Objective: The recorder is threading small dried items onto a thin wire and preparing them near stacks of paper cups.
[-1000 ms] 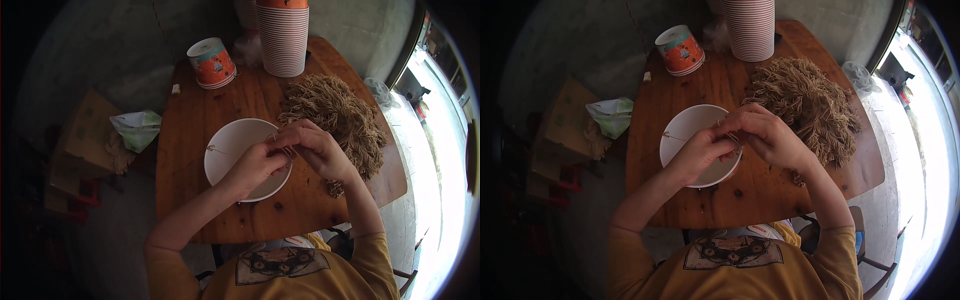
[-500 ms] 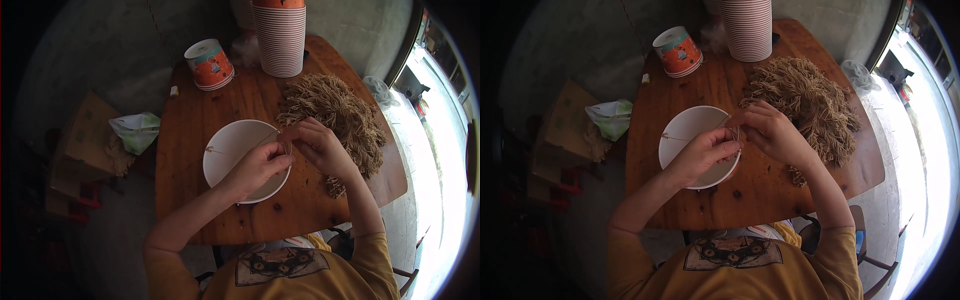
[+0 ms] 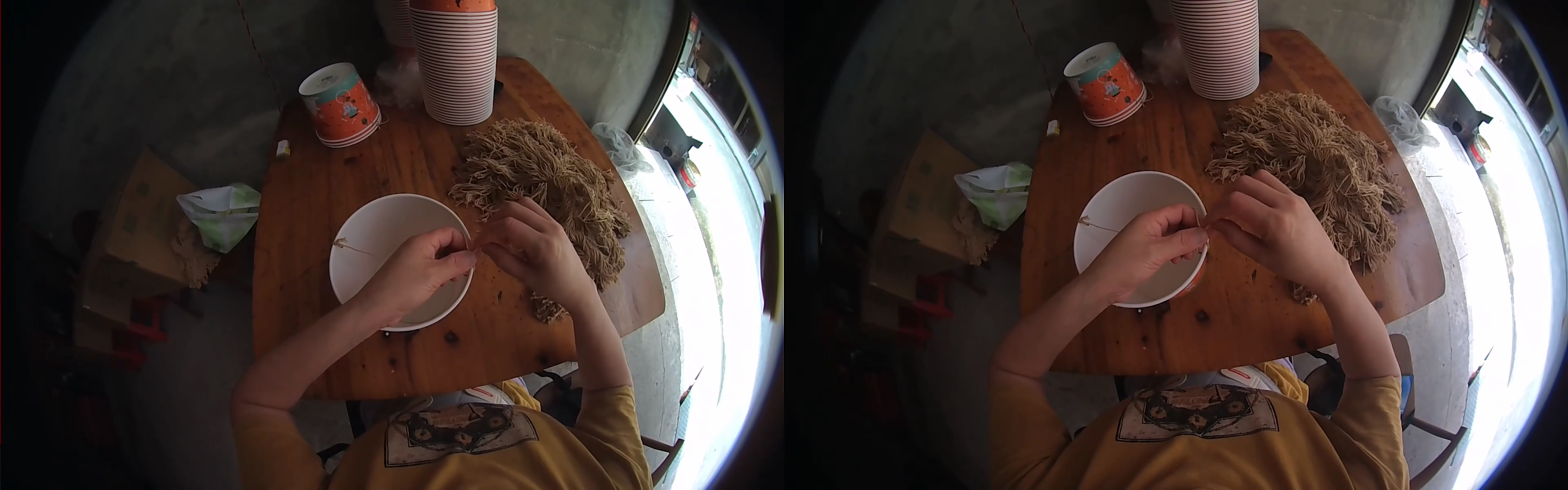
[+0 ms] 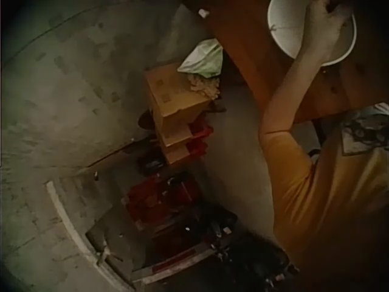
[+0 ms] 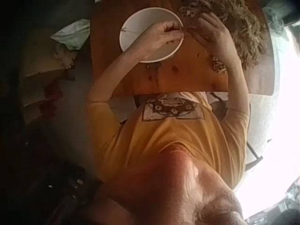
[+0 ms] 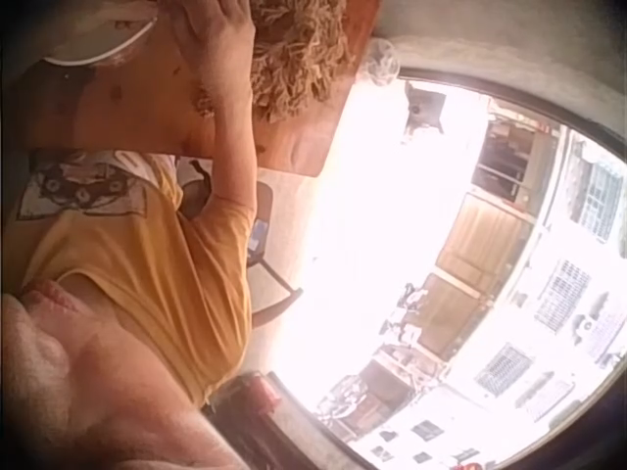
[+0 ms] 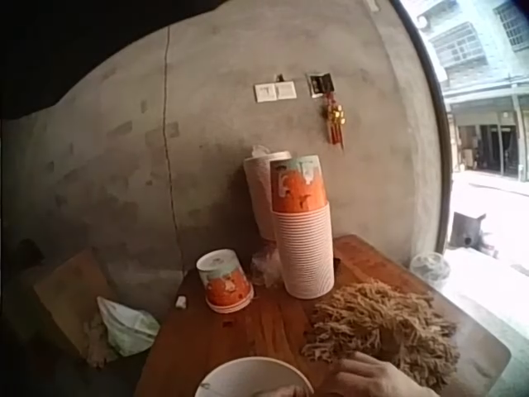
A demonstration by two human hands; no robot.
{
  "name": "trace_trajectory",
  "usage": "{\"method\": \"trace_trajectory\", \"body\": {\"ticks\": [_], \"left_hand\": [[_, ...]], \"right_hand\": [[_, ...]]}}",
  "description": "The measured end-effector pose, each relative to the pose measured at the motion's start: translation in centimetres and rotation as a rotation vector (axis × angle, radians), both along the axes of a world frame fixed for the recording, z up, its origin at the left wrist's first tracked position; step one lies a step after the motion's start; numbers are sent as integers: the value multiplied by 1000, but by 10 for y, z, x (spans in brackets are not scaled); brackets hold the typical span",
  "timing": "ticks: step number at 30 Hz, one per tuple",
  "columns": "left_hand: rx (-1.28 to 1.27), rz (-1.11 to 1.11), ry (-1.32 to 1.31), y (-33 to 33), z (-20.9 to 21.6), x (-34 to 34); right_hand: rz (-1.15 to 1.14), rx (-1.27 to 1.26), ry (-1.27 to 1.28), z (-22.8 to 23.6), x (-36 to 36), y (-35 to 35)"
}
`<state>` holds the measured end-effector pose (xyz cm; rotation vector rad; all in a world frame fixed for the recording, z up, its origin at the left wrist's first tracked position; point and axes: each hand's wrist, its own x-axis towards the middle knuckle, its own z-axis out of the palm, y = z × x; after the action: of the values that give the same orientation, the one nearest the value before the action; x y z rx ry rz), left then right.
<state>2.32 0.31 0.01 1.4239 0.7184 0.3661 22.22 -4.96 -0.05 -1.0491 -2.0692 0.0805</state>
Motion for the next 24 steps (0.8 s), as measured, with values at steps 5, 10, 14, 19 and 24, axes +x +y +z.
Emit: {"method": "trace_trajectory", "body": {"ticks": [5, 10, 14, 19, 24], "left_hand": [[-48, 53, -61, 1, -5, 0], [-296, 78, -128, 5, -6, -6], [-394, 109, -151, 6, -5, -5], [-498, 110, -154, 4, 1, -6], [-458, 84, -231, 6, -4, -9]], "right_hand": [[-150, -182, 130, -3, -13, -18], [-170, -222, 243, -8, -33, -30], [-196, -169, 218, -19, -43, -32], [-220, -147, 204, -21, -45, -34], [-193, -214, 186, -18, -39, -37]]}}
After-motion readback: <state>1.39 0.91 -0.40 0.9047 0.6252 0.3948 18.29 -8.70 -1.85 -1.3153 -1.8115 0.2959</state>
